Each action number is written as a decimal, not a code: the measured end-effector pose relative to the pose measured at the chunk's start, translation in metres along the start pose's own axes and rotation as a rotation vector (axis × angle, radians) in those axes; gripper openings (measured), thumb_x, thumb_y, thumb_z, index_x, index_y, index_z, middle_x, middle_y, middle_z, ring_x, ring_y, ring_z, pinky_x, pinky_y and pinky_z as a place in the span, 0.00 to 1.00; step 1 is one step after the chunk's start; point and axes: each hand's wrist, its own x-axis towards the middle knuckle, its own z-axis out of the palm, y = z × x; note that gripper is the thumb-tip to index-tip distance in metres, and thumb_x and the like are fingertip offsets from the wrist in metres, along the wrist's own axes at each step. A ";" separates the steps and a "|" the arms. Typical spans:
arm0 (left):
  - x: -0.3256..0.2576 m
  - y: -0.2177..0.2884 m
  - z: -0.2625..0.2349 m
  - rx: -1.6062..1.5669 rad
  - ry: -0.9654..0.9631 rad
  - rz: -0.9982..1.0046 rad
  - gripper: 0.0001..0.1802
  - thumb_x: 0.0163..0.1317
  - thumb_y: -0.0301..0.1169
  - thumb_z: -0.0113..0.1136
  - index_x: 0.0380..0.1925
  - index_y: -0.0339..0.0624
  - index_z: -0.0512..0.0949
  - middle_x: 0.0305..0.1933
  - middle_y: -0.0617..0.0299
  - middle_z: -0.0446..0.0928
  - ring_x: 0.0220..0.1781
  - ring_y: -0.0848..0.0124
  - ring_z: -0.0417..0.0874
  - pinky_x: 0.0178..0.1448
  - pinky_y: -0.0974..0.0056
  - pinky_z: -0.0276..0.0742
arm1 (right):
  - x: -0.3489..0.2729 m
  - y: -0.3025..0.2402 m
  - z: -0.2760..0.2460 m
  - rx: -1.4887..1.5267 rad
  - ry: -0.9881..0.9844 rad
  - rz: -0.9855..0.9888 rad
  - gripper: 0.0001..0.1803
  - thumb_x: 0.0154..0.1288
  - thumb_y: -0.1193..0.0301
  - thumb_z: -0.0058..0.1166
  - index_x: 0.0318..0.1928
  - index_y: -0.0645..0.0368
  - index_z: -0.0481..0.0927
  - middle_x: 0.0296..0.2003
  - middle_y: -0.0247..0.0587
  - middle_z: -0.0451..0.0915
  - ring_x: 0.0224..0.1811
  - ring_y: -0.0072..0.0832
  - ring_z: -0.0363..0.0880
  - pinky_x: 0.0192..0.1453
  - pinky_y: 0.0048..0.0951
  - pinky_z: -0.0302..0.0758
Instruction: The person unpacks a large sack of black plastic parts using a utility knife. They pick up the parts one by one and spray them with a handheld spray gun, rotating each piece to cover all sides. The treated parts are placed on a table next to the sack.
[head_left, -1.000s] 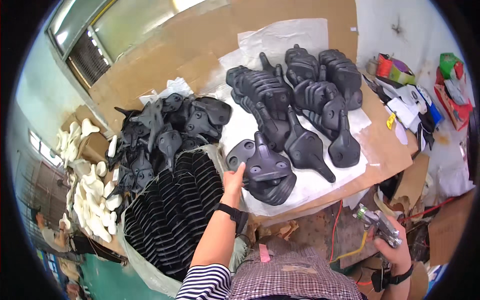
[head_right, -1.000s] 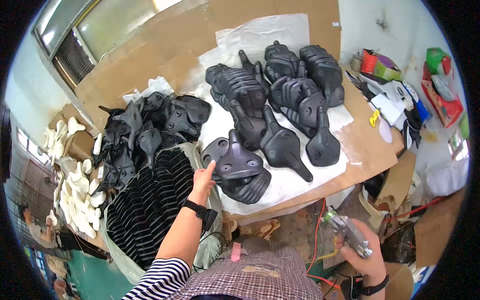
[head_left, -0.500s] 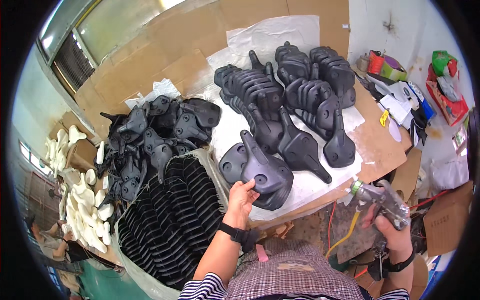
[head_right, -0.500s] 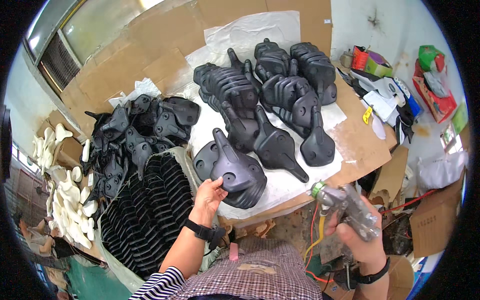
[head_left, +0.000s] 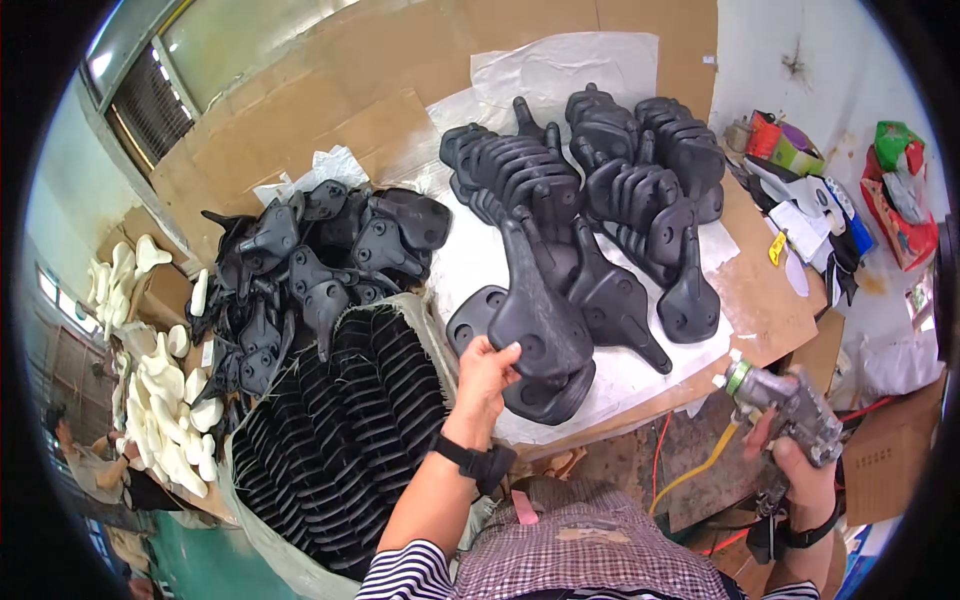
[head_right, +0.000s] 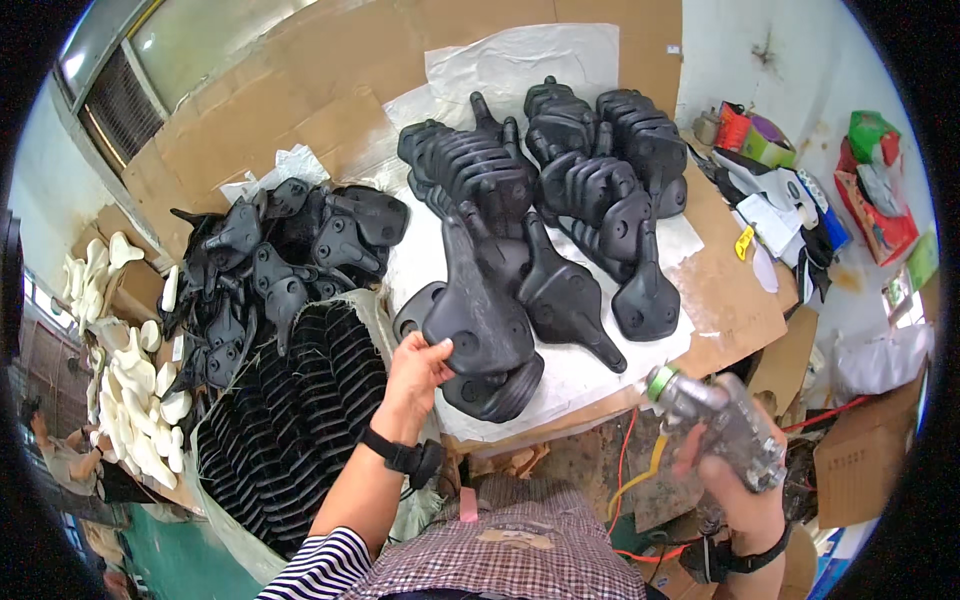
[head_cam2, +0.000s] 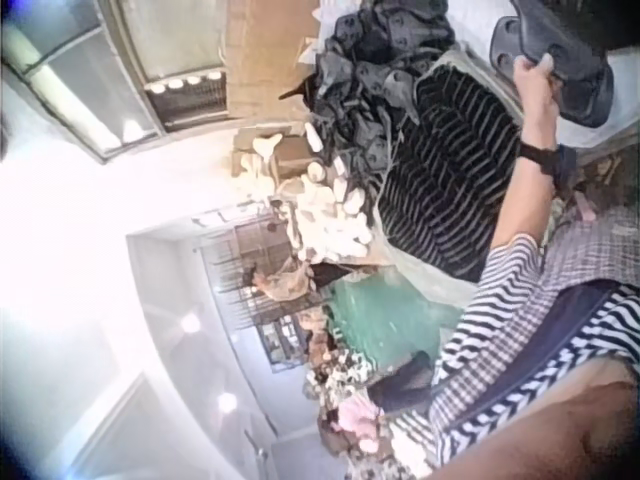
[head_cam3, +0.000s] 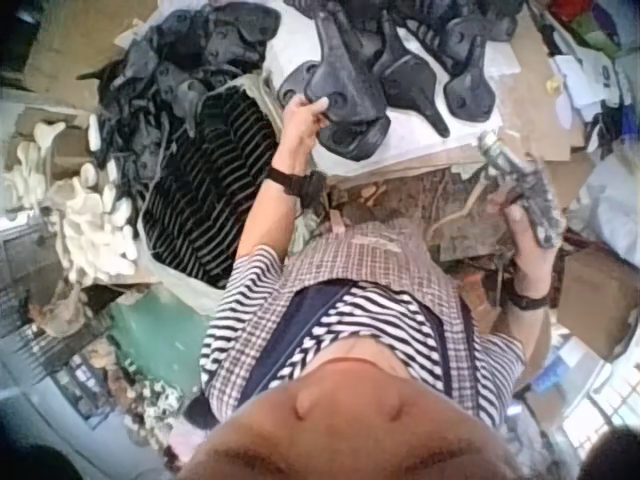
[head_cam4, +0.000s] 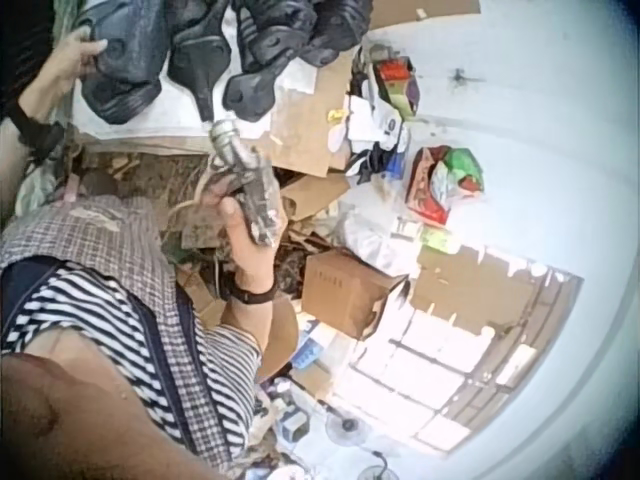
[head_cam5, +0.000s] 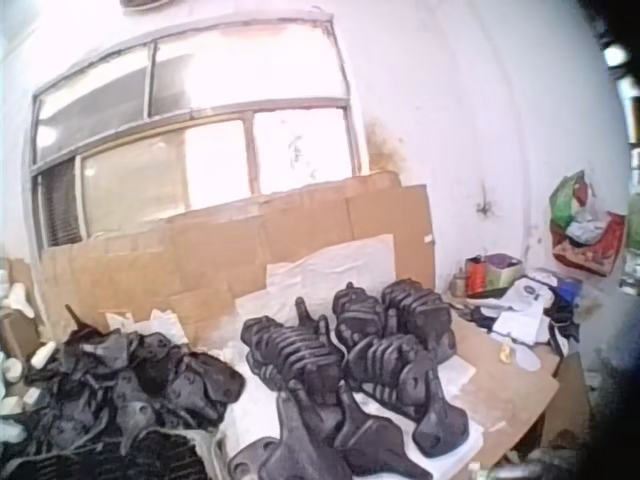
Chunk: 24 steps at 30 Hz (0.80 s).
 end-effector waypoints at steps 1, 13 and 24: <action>-0.005 -0.003 -0.002 0.012 0.000 -0.023 0.07 0.58 0.25 0.61 0.28 0.47 0.71 0.28 0.67 0.77 0.23 0.75 0.76 0.29 0.68 0.75 | 0.000 0.001 0.003 -0.009 0.071 0.001 0.40 0.53 0.63 0.65 0.63 0.65 0.62 0.32 0.44 0.78 0.31 0.30 0.79 0.37 0.31 0.77; 0.054 0.020 -0.118 0.100 0.278 0.142 0.20 0.58 0.42 0.63 0.45 0.45 0.73 0.39 0.65 0.76 0.35 0.69 0.77 0.37 0.65 0.73 | 0.001 0.007 -0.018 -0.182 -0.325 0.206 0.34 0.52 0.71 0.66 0.59 0.65 0.68 0.35 0.43 0.79 0.36 0.27 0.78 0.41 0.28 0.75; 0.082 -0.038 -0.083 0.157 0.284 -0.052 0.15 0.56 0.31 0.65 0.40 0.40 0.71 0.36 0.59 0.76 0.32 0.67 0.77 0.33 0.61 0.72 | 0.019 0.003 -0.004 -0.091 -0.221 0.170 0.34 0.47 0.69 0.68 0.55 0.67 0.70 0.33 0.43 0.79 0.33 0.29 0.79 0.39 0.30 0.76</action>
